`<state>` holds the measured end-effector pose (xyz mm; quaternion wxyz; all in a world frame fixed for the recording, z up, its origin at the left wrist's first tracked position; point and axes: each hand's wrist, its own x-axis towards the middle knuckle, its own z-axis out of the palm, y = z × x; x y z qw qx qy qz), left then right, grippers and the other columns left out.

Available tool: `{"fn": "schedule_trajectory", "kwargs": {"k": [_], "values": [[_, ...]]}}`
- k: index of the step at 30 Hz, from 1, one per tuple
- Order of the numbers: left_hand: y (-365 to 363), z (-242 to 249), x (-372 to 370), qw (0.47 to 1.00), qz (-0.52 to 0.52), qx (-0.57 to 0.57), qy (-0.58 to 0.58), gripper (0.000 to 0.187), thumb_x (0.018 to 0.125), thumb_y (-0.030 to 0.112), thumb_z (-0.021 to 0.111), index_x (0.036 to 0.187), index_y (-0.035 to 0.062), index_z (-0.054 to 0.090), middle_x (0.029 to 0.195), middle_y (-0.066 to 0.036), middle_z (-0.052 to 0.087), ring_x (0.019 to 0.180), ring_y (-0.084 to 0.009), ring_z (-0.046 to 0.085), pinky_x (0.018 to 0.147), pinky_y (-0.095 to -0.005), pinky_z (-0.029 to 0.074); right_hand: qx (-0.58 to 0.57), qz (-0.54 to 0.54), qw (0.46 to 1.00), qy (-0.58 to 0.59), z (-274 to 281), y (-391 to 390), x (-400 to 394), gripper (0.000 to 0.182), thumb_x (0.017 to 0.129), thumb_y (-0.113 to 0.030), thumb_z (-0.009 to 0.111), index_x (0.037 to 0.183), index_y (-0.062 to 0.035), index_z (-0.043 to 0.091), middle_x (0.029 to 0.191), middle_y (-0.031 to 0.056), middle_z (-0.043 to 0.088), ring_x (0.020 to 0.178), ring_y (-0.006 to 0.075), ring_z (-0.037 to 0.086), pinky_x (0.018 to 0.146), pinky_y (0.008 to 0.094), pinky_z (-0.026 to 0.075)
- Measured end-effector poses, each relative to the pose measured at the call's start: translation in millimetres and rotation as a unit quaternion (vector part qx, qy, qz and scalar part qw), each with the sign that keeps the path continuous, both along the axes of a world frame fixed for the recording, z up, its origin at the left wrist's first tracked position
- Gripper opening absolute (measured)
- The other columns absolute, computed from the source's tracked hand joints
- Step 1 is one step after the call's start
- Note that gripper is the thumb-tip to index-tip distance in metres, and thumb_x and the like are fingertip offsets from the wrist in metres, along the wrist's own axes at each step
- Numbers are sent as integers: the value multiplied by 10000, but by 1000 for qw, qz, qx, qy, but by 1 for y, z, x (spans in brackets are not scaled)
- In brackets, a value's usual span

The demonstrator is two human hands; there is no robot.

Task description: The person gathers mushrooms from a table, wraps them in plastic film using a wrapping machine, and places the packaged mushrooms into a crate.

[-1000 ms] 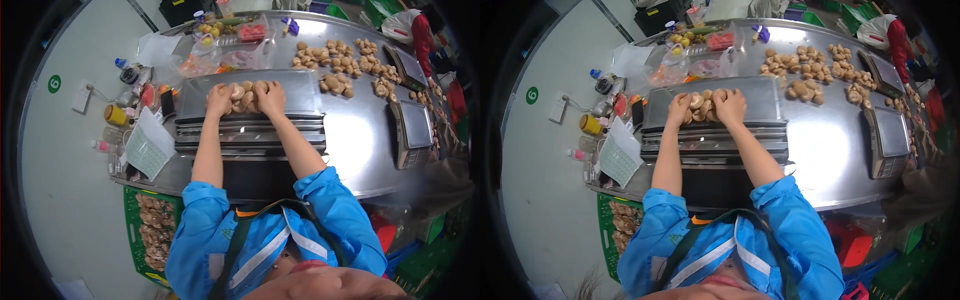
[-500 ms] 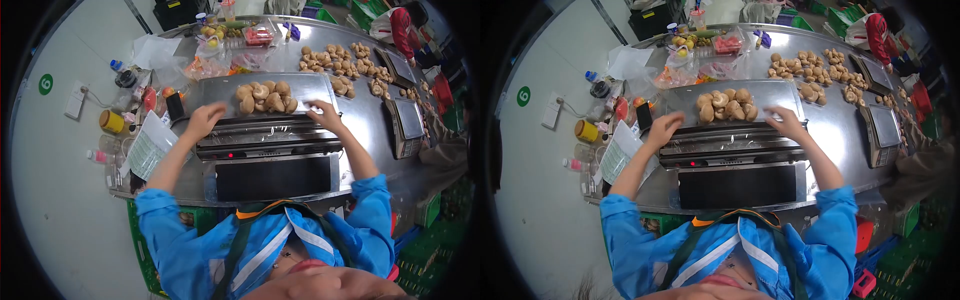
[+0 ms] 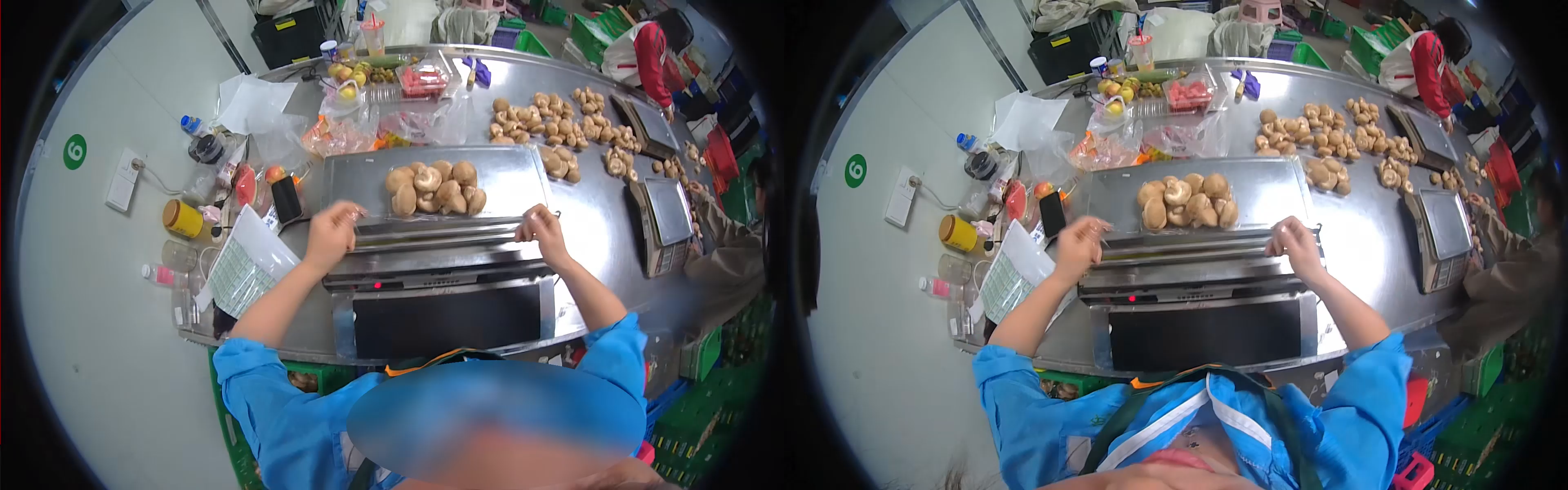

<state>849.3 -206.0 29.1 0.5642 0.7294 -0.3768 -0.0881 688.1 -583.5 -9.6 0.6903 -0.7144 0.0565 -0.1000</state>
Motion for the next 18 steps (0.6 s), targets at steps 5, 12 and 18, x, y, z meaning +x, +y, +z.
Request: {"fn": "schedule_trajectory", "kwargs": {"k": [5, 12, 18], "values": [[-86, 50, 69, 914, 197, -343, 94, 201, 940, 173, 417, 944, 12, 539, 843, -114, 637, 770, -184, 611, 723, -353, 476, 210, -191, 934, -219, 101, 18, 104, 226, 927, -187, 433, 962, 29, 492, 828, 146, 633, 796, 242, 630, 737, 333, 475], [-101, -118, 131, 927, 57, 138, -344, 236, 879, 213, 464, 971, 38, 592, 1062, -128, 612, 999, -290, 560, 845, -368, 419, -536, 22, 816, -213, -53, -8, 169, 240, 929, -234, 414, 990, -69, 576, 1047, 133, 604, 1003, 225, 569, 829, 337, 433], [-58, -89, 88, 988, -85, 47, 118, 269, 881, 152, 477, 1126, 51, 524, 1181, -87, 552, 1121, -180, 482, 954, -330, 351, -158, 55, 985, 50, -32, 14, 105, 355, 920, -188, 429, 1220, -3, 476, 1128, 141, 566, 1012, 194, 534, 859, 288, 407]]}}
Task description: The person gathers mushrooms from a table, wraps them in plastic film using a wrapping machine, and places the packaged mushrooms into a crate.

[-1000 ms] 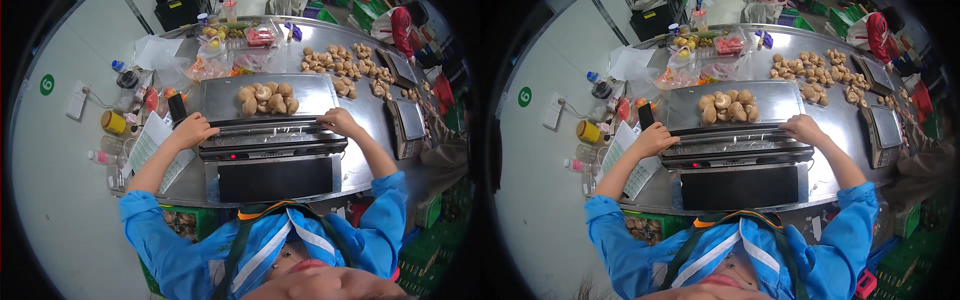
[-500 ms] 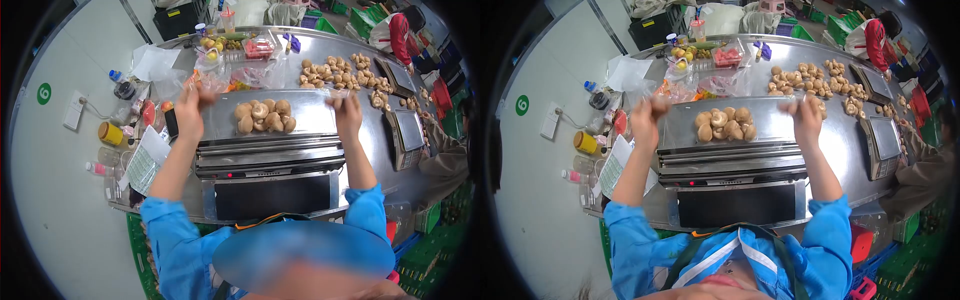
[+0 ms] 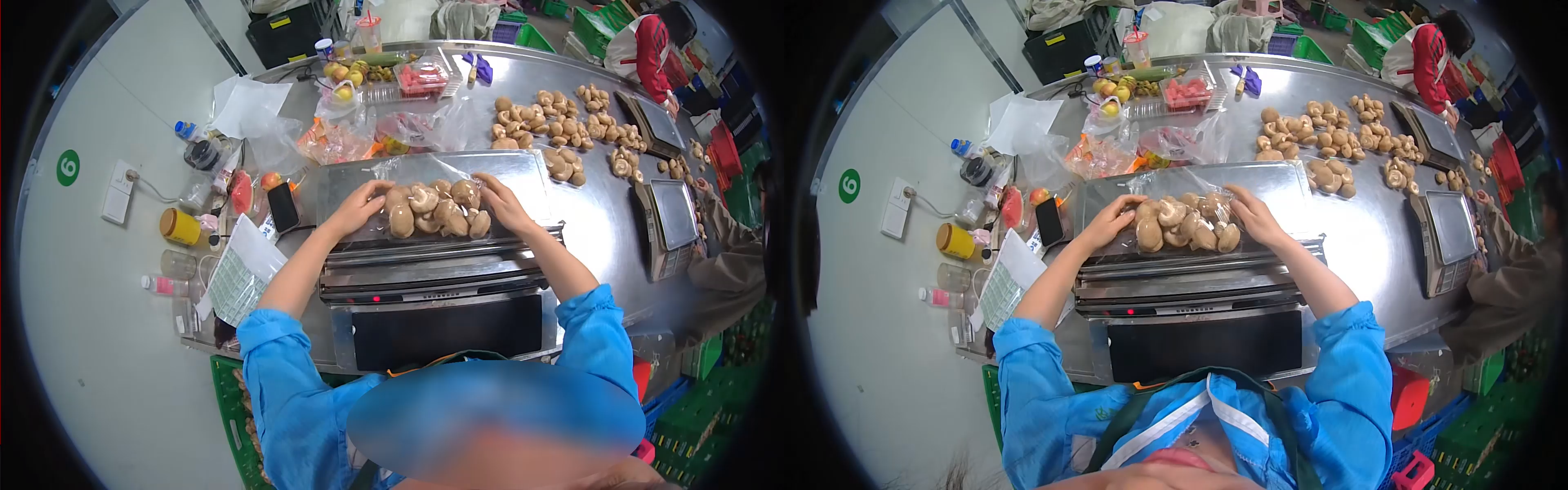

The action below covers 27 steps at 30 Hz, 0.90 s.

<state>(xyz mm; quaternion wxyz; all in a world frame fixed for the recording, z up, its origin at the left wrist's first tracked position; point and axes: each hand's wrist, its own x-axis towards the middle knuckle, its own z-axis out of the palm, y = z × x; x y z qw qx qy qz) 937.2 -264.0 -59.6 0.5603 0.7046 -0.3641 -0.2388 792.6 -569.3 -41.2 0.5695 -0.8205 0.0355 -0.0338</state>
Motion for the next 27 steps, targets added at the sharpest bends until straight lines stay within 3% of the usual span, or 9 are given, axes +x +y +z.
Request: {"fn": "schedule_trajectory", "kwargs": {"k": [3, 7, 9, 11, 13, 16, 20, 22, 27], "values": [[11, 2, -9, 991, 19, -57, 118, 386, 885, 111, 461, 1263, 55, 403, 1133, -72, 553, 1055, -175, 504, 917, -307, 386, 69, -15, 997, 20, -12, -8, -12, 344, 921, -182, 434, 1192, 23, 486, 1034, 134, 603, 947, 153, 544, 830, 282, 421], [-9, 4, 18, 994, 105, -1, -39, 347, 874, 158, 503, 1212, 78, 501, 1195, -81, 537, 1154, -174, 441, 961, -330, 338, 7, -33, 999, 26, -9, -2, 8, 322, 920, -175, 440, 1153, 35, 510, 943, 127, 624, 866, 149, 566, 794, 279, 437], [-25, -15, 36, 943, 94, 46, -315, 281, 876, 203, 483, 1114, 101, 592, 1192, -81, 553, 1154, -227, 445, 968, -362, 324, 1, -45, 999, 29, -11, 0, 18, 308, 920, -178, 443, 1119, 40, 530, 883, 110, 635, 815, 149, 580, 764, 276, 449], [-26, -22, 34, 910, 51, 131, -389, 277, 886, 256, 457, 1059, 125, 629, 1194, -82, 554, 1118, -278, 460, 955, -385, 327, -30, -44, 999, -6, -15, 1, 13, 290, 917, -170, 454, 1100, 39, 537, 874, 98, 632, 792, 151, 582, 741, 277, 455], [-23, -24, 35, 974, -65, 72, -206, 341, 904, 286, 449, 1074, 31, 598, 1236, -87, 531, 1151, -224, 471, 935, -327, 353, 9, -67, 996, -49, -16, 4, -5, 267, 912, -153, 462, 1091, 29, 540, 837, 92, 626, 772, 145, 580, 712, 275, 458], [-6, 4, -31, 999, -41, 9, 21, 404, 941, 356, 408, 1016, -3, 580, 1078, -83, 571, 954, -150, 503, 877, -277, 379, -66, -53, 994, -63, -3, 18, -35, 268, 920, -159, 465, 1117, 6, 539, 822, 86, 621, 747, 130, 560, 690, 271, 453], [12, 21, -56, 1000, 5, 6, 2, 431, 954, 369, 380, 993, -15, 570, 1005, -69, 563, 898, -139, 500, 838, -272, 395, -11, -20, 997, -68, -9, 13, -42, 289, 938, -225, 438, 1000, 24, 570, 752, 75, 587, 717, 133, 520, 686, 284, 437], [24, 16, -51, 988, -43, 131, -69, 446, 960, 367, 367, 973, -30, 570, 937, -50, 573, 879, -127, 503, 811, -267, 403, -30, 2, 998, -46, -9, 9, -40, 313, 943, -248, 423, 966, 28, 569, 729, 67, 566, 701, 133, 497, 672, 288, 427], [31, 42, -97, 996, 67, 53, 25, 427, 952, 347, 401, 866, -31, 580, 746, -16, 586, 719, -80, 487, 672, -264, 408, -24, -1, 999, -23, 49, 26, -81, 348, 948, -256, 386, 891, 43, 554, 681, 53, 527, 665, 123, 450, 620, 283, 398]]}}
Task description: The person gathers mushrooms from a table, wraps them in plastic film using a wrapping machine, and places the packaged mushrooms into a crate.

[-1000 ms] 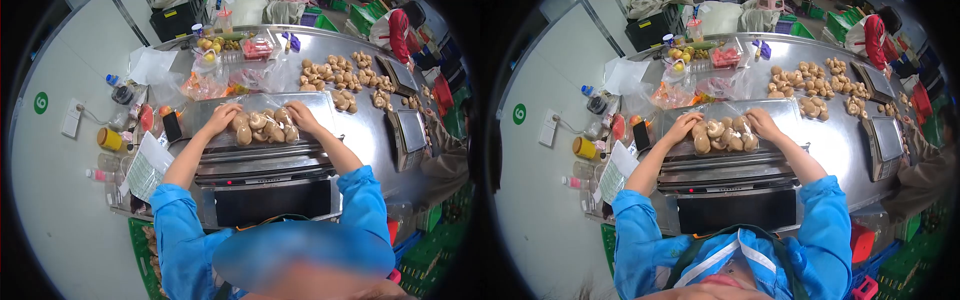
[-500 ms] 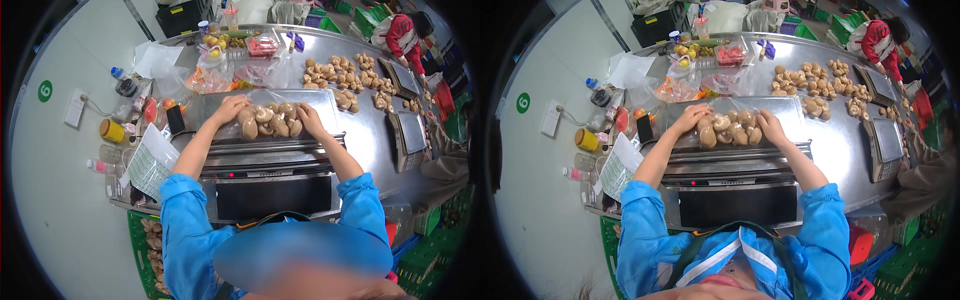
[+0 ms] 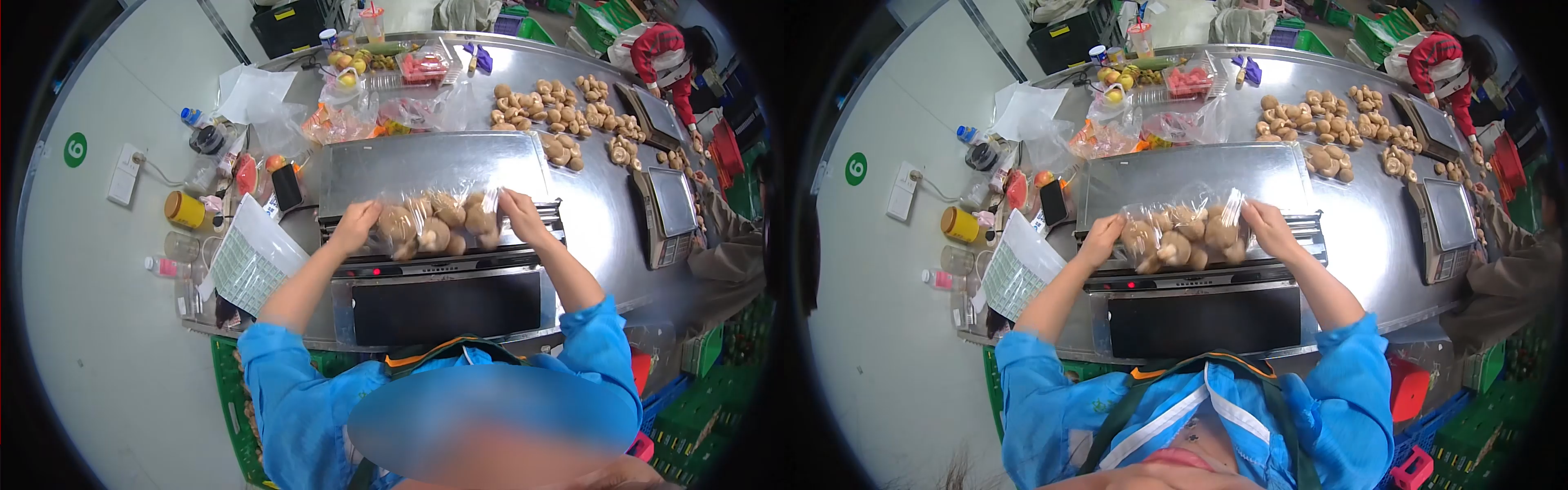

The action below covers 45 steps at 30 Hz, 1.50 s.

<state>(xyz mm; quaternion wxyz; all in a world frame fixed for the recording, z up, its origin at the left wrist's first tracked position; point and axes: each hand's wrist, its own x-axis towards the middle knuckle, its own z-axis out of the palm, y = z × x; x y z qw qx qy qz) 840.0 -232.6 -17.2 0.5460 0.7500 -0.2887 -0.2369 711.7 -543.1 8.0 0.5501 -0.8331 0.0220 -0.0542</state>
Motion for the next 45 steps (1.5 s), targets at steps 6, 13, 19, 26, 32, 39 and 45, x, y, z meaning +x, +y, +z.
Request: {"fn": "schedule_trajectory", "kwargs": {"k": [6, 13, 19, 26, 32, 39, 45], "values": [[25, -34, -107, 930, 52, 64, 359, 421, 936, 353, 430, 888, -23, 614, 739, -47, 620, 559, -124, 556, 518, -243, 459, 216, -1, 914, 344, -54, 22, -100, 416, 945, -339, 408, 1031, 32, 576, 897, 77, 616, 746, 148, 612, 636, 273, 520], [64, -76, -170, 978, 98, 26, 183, 296, 918, 241, 467, 798, -2, 586, 629, -61, 601, 541, -107, 547, 498, -221, 419, 100, -136, 972, 164, -113, 44, -181, 199, 904, -185, 518, 873, -4, 595, 688, 16, 577, 601, 73, 538, 530, 215, 447], [137, -119, -249, 853, 153, 28, 498, 396, 941, 355, 425, 680, 62, 476, 459, -12, 417, 325, -95, 348, 310, -243, 246, 373, -169, 821, 399, -92, 40, -256, 293, 934, -297, 444, 723, -99, 494, 497, -35, 378, 397, 65, 323, 369, 234, 242], [16, -146, -278, 868, 0, -187, 460, 138, 884, 185, 504, 901, 53, 541, 785, -77, 498, 663, -179, 460, 568, -307, 385, 395, 149, 840, 340, -152, 119, -212, 226, 865, -177, 511, 1013, -18, 575, 971, 97, 609, 859, 166, 596, 771, 295, 492], [2, -27, -297, 733, -63, -338, 587, 189, 838, 100, 558, 1019, 62, 513, 1069, -135, 512, 976, -258, 511, 800, -373, 453, 72, 386, 872, 292, -72, 134, -212, 253, 871, -234, 511, 998, -26, 576, 839, 83, 611, 771, 153, 586, 725, 287, 485], [19, 8, -349, 678, 20, -301, 671, 428, 786, 101, 627, 1159, 36, 428, 1067, -184, 538, 838, -247, 625, 632, -289, 550, 195, 388, 883, 179, 9, 80, -183, 251, 858, -231, 573, 841, 15, 616, 801, 80, 614, 745, 157, 574, 660, 296, 458], [41, -12, -385, 612, 123, -310, 717, 328, 831, 119, 576, 1118, 27, 448, 969, -173, 526, 765, -236, 597, 562, -294, 530, 131, 532, 812, 202, 18, 129, -166, 195, 804, -162, 668, 761, 16, 600, 738, 45, 570, 679, 126, 530, 620, 266, 416]]}}
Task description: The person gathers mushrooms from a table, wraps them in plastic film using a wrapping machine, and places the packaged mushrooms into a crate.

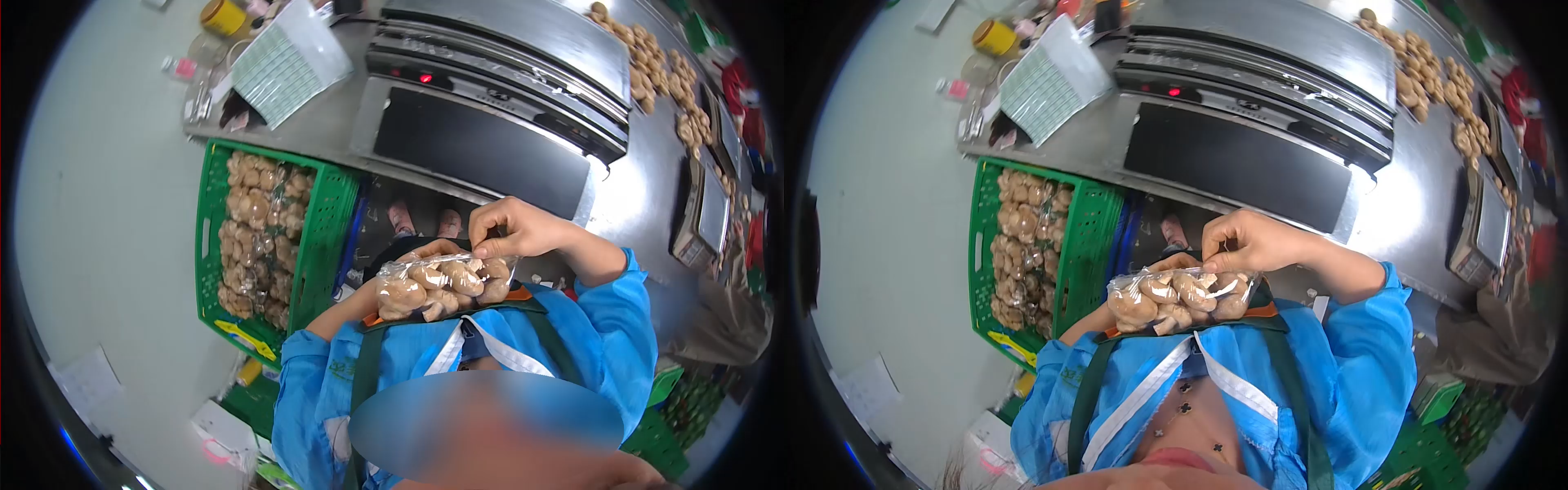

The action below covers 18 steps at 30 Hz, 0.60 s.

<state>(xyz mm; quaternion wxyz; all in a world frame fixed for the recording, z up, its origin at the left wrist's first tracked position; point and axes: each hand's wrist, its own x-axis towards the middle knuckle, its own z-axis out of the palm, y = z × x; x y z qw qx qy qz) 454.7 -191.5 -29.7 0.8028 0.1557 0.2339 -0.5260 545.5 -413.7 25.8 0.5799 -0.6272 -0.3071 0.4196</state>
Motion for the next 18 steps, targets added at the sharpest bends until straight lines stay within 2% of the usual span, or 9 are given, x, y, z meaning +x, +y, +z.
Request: {"fn": "schedule_trajectory", "kwargs": {"k": [3, 5, 7, 8, 9, 12, 15, 17, 18], "values": [[22, 30, -1, 988, 22, -136, 64, 246, 858, 122, 548, 1066, 14, 475, 990, -166, 522, 793, -229, 592, 604, -296, 523, -25, 31, 992, 116, -12, 21, -4, 216, 839, -224, 629, 806, -14, 584, 720, 10, 554, 662, 112, 516, 584, 247, 409], [33, 33, -8, 970, 6, 91, -224, 235, 868, 137, 539, 1065, 25, 475, 1030, -149, 529, 824, -229, 594, 651, -301, 518, -16, -7, 969, 245, -23, 45, -1, 229, 877, -241, 555, 797, -27, 556, 706, 6, 534, 674, 98, 490, 585, 246, 400], [52, 37, -17, 974, 52, 59, -215, 254, 862, 149, 555, 1070, 30, 474, 1074, -130, 541, 853, -225, 603, 697, -314, 519, 32, 125, 985, -119, -59, 70, -5, 241, 889, -248, 511, 799, -26, 538, 693, 32, 529, 680, 107, 500, 598, 251, 405], [67, 42, -16, 977, 21, 34, -210, 265, 883, 186, 534, 1086, 28, 469, 1077, -115, 540, 888, -197, 592, 740, -295, 508, -139, 127, 981, 53, -19, 89, -17, 224, 882, -223, 498, 804, -16, 529, 738, 61, 542, 691, 124, 515, 624, 271, 423], [84, 46, -19, 979, -8, 10, -203, 282, 905, 223, 513, 1101, 27, 465, 1080, -99, 539, 922, -169, 581, 784, -276, 497, -142, 135, 978, -77, -12, 96, -12, 201, 875, -212, 508, 876, -11, 511, 826, 67, 558, 725, 136, 526, 659, 306, 437], [94, -26, -32, 941, 31, -289, -173, 390, 851, 188, 589, 1166, 11, 442, 1017, -111, 551, 846, -180, 573, 720, -271, 486, -23, -10, 1000, -1, 12, 127, 1, 552, 741, -293, 680, 1165, -43, 430, 954, 77, 565, 874, 211, 569, 752, 350, 454], [115, -37, -54, 907, 241, -152, -311, 408, 863, 250, 556, 1175, 6, 455, 1003, -82, 560, 871, -173, 559, 743, -287, 464, -150, 176, 928, -293, 41, 189, -28, 848, 604, -398, 781, 1273, -55, 386, 1037, 140, 568, 992, 264, 574, 832, 354, 458], [152, -8, -40, 914, 239, 34, -327, 493, 876, 336, 506, 1246, 24, 409, 1124, -118, 516, 992, -231, 528, 840, -350, 437, -82, 106, 977, -168, 5, 209, -14, 859, 583, -350, 812, 1266, -30, 402, 1140, 186, 547, 1086, 283, 537, 897, 359, 431], [174, -10, -48, 918, 315, -24, -238, 565, 872, 363, 516, 1299, 36, 346, 1186, -120, 483, 1054, -243, 503, 890, -357, 420, -77, 35, 990, -116, -10, 216, -7, 867, 590, -334, 813, 1269, -5, 387, 1149, 193, 541, 1099, 283, 526, 919, 359, 416]]}}
